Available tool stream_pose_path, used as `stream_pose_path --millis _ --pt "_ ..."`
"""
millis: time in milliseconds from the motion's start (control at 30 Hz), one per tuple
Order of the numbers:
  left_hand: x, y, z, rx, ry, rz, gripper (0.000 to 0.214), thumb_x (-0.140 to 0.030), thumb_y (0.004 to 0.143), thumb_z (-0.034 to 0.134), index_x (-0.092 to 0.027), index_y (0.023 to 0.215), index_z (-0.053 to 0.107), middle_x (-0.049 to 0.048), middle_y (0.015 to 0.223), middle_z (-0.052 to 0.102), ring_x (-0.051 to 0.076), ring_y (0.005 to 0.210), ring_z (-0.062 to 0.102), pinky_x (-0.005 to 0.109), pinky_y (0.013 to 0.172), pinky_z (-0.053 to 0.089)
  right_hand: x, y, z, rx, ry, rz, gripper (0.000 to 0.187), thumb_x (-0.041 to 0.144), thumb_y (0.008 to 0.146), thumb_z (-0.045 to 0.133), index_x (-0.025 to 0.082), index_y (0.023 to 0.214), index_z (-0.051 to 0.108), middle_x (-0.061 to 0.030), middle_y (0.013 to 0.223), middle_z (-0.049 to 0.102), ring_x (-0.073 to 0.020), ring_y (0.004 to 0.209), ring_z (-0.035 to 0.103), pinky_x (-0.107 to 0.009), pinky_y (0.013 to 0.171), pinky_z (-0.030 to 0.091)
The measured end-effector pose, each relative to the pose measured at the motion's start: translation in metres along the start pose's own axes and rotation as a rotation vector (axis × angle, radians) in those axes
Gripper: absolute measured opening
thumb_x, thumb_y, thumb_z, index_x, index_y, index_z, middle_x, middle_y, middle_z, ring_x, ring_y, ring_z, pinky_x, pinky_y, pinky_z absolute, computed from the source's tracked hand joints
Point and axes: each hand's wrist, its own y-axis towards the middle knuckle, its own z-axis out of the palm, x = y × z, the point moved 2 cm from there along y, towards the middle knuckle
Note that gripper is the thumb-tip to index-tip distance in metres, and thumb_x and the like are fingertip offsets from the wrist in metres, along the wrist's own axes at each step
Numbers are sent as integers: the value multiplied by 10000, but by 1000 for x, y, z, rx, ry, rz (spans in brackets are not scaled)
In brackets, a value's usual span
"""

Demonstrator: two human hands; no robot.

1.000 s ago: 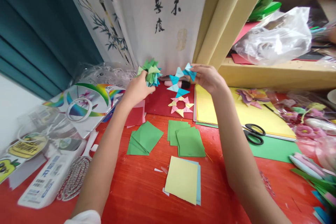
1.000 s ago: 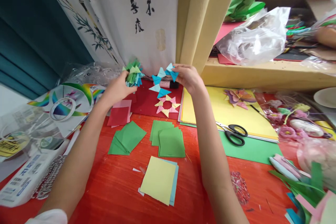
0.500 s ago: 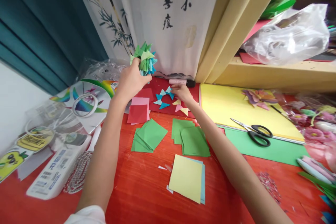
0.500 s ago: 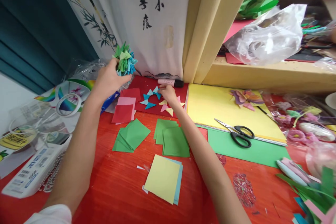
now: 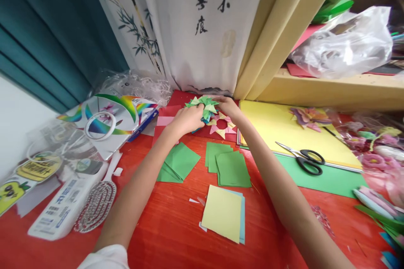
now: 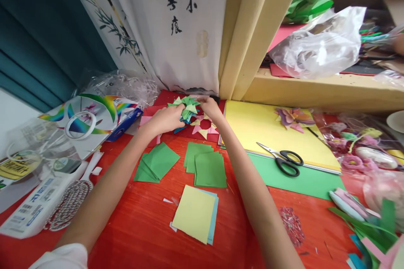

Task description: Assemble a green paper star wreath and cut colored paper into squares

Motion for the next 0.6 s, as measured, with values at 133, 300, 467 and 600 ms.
stream_pose_path --millis 133,300,467,600 --pt "-5 -1 12 89 2 37 310 -177 740 490 -157 1049 503 140 1074 612 304 943 598 397 758 461 1 -6 -11 -3 80 78 152 76 737 510 95 837 622 -87 856 673 -159 827 631 -300 819 483" --pt "5 0 8 149 -18 60 434 -287 723 577 -185 1134 483 117 1151 588 299 990 576 386 785 452 6 -7 -18 -10 146 136 116 76 761 505 104 846 579 -92 847 662 -142 806 630 -300 830 486" --pt "20 -4 -10 184 -128 136 601 -360 728 591 -269 1286 386 56 1248 544 244 1050 552 316 824 429 11 -10 -17 22 142 163 78 103 769 532 121 834 570 -82 878 643 -150 820 617 -309 822 490" --pt "38 -11 -27 79 -271 141 531 -342 755 563 -233 1260 441 43 1299 497 209 1141 484 292 931 361 21 -17 -10 141 137 139 94 154 797 519 138 847 599 -67 955 643 -146 820 614 -289 780 508"
